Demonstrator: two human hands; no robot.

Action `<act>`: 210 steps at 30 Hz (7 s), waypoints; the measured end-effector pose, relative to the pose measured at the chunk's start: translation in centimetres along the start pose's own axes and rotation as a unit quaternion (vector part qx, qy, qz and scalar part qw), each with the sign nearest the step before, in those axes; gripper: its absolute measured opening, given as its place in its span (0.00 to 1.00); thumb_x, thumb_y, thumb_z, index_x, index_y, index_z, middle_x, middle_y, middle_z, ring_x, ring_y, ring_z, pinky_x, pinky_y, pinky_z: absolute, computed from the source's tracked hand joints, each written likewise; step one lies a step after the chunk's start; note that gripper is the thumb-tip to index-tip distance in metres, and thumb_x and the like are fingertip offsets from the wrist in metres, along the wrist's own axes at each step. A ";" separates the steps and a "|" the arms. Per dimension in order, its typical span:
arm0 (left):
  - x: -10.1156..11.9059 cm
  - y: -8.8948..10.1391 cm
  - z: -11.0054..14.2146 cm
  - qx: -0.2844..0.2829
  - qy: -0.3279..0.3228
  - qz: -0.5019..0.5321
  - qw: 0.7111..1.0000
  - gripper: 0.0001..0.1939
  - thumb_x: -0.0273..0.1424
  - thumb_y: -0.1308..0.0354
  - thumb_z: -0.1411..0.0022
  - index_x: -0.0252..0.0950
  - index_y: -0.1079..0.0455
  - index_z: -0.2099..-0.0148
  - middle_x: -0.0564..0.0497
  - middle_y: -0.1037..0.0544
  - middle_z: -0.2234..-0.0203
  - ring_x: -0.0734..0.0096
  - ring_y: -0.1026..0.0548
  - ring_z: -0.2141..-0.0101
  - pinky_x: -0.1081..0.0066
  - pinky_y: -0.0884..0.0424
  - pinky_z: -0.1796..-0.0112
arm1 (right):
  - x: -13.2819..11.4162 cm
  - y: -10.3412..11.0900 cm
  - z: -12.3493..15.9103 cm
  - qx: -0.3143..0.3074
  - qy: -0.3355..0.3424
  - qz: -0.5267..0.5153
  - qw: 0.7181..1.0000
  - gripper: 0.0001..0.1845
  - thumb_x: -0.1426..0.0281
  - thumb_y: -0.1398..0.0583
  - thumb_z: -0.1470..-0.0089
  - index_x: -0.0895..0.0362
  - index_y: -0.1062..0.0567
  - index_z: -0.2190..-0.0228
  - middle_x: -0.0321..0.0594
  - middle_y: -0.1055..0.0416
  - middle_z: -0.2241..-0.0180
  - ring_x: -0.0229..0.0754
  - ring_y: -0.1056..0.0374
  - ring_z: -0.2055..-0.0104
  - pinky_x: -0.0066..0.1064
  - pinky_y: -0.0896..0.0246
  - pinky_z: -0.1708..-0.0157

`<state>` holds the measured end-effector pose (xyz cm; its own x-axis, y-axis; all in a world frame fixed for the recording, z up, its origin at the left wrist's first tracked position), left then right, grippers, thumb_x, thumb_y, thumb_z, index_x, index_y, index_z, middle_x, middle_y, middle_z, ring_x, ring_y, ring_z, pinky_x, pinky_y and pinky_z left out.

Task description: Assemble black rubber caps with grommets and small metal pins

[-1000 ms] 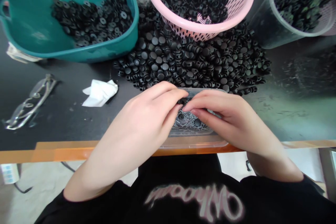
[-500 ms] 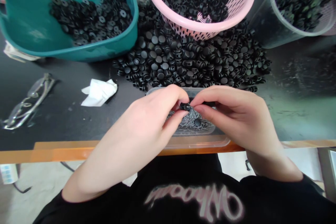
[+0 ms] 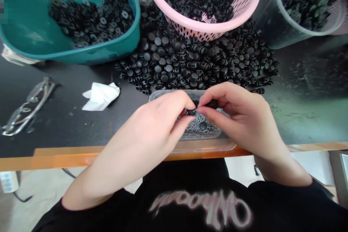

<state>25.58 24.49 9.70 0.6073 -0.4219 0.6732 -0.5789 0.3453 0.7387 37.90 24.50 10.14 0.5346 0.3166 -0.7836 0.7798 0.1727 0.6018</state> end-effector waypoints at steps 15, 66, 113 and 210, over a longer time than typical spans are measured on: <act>0.3 1.6 -0.2 0.068 -0.003 0.022 0.997 0.04 0.30 0.41 0.29 0.43 0.31 0.53 0.57 0.20 0.62 0.73 0.22 0.63 0.73 0.26 0.64 | 2.0 0.8 -0.4 0.018 -0.067 -0.167 0.983 0.11 0.73 0.33 0.40 0.51 0.17 0.56 0.37 0.22 0.53 0.40 0.24 0.59 0.29 0.23 0.61; 3.3 3.1 1.0 0.153 -0.126 0.006 0.980 0.08 0.26 0.35 0.33 0.32 0.26 0.52 0.52 0.19 0.59 0.80 0.22 0.57 0.81 0.27 0.50 | 2.3 -3.5 -0.1 -0.123 -0.142 -0.561 0.806 0.09 0.76 0.32 0.40 0.54 0.18 0.58 0.34 0.20 0.67 0.31 0.24 0.66 0.21 0.24 0.61; 1.0 -0.3 -0.3 0.034 -0.090 -0.124 0.988 0.10 0.26 0.48 0.27 0.31 0.26 0.50 0.44 0.21 0.53 0.61 0.20 0.59 0.64 0.23 0.61 | 3.9 -3.8 0.3 -0.054 -0.201 -0.414 0.886 0.04 0.71 0.32 0.41 0.55 0.23 0.66 0.34 0.21 0.67 0.36 0.21 0.64 0.27 0.18 0.61; 0.5 -3.9 0.2 -0.167 -0.098 -0.092 0.977 0.12 0.36 0.43 0.27 0.38 0.24 0.47 0.49 0.19 0.50 0.63 0.20 0.53 0.65 0.25 0.52 | 4.9 4.6 -1.8 0.135 -0.111 -0.098 0.980 0.10 0.65 0.37 0.39 0.56 0.22 0.57 0.37 0.22 0.72 0.40 0.25 0.70 0.34 0.28 0.63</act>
<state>28.08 22.77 7.15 0.5492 -0.6444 0.5321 -0.2393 0.4888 0.8389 43.47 28.52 9.37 0.4009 0.0857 -0.9121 0.9160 -0.0532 0.3977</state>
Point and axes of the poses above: each hand's wrist, its own z-axis away from the middle knuckle, its own y-axis out of the back of the hand, x = y × z, the point moved 10 cm from there along -z, towards the middle knuckle
